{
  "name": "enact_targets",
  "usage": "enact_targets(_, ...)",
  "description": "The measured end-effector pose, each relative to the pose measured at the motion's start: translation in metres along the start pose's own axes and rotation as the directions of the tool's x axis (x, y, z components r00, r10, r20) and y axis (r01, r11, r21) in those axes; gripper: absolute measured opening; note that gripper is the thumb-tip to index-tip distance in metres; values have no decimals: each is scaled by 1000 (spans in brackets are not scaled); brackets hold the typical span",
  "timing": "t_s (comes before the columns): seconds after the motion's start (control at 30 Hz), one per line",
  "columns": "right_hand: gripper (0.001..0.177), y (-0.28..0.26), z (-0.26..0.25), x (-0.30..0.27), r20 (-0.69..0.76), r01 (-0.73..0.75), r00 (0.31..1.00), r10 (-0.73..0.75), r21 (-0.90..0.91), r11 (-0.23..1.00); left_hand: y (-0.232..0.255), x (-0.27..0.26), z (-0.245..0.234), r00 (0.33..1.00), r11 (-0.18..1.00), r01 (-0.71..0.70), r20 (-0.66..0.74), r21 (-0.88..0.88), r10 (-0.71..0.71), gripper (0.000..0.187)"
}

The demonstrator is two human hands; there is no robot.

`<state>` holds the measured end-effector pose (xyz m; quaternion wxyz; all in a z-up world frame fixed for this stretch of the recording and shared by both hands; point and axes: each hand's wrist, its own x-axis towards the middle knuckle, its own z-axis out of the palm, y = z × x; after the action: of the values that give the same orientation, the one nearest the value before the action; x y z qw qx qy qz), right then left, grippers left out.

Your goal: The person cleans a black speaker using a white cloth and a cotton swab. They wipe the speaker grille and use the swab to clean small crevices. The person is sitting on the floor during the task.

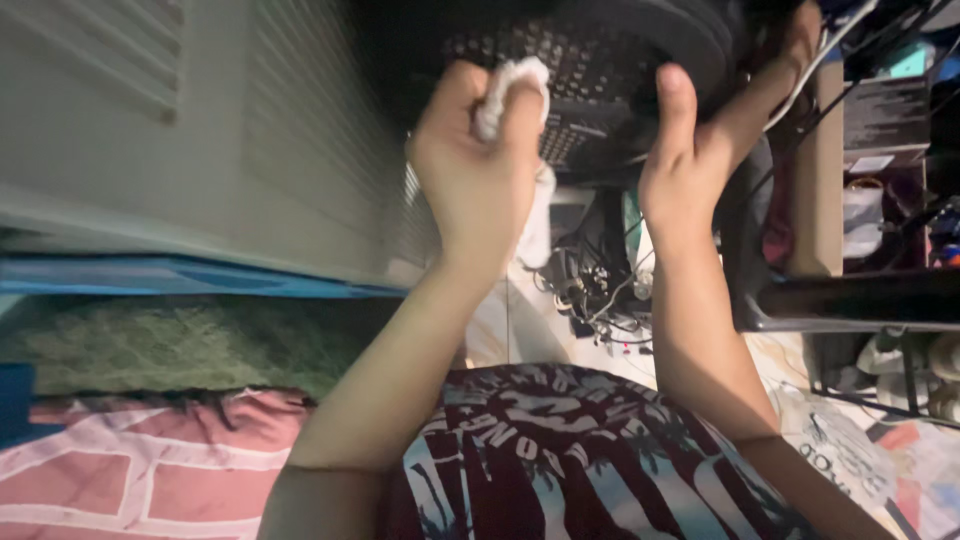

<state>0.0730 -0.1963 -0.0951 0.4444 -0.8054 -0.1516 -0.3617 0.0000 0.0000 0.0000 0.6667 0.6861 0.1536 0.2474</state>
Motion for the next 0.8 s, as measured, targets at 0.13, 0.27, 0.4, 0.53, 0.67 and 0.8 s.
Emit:
enact_targets(0.13, 82, 5, 7, -5, 2, -18, 1000, 18, 10, 1000, -10, -1, 2, 982, 839, 183, 134, -513, -132, 17)
enact_targets(0.27, 82, 7, 6, -5, -2, -8, 1000, 8, -21, 1000, -17, 9, -5, 813, 424, 582, 472, -694, -341, 17)
enact_targets(0.4, 87, 5, 8, -3, -3, 2, 1000, -2, 2, 1000, -18, 8, -17, 769, 396, 639, 558, -659, -311, 18)
enact_targets(0.53, 85, -5, 1, -3, -9, 30, 1000, -30, 28, 999, -9, -20, -27, 913, 730, 401, 309, -553, -268, 15)
enact_targets(0.67, 85, -13, 0, 0, -18, 23, 1000, -23, 44, 999, 0, -35, -32, 979, 908, 141, 192, -395, -68, 20)
enact_targets(0.8, 84, -20, 0, 4, -18, 24, 1000, -24, 21, 999, 8, -37, -34, 929, 927, -368, 69, 70, 364, 17)
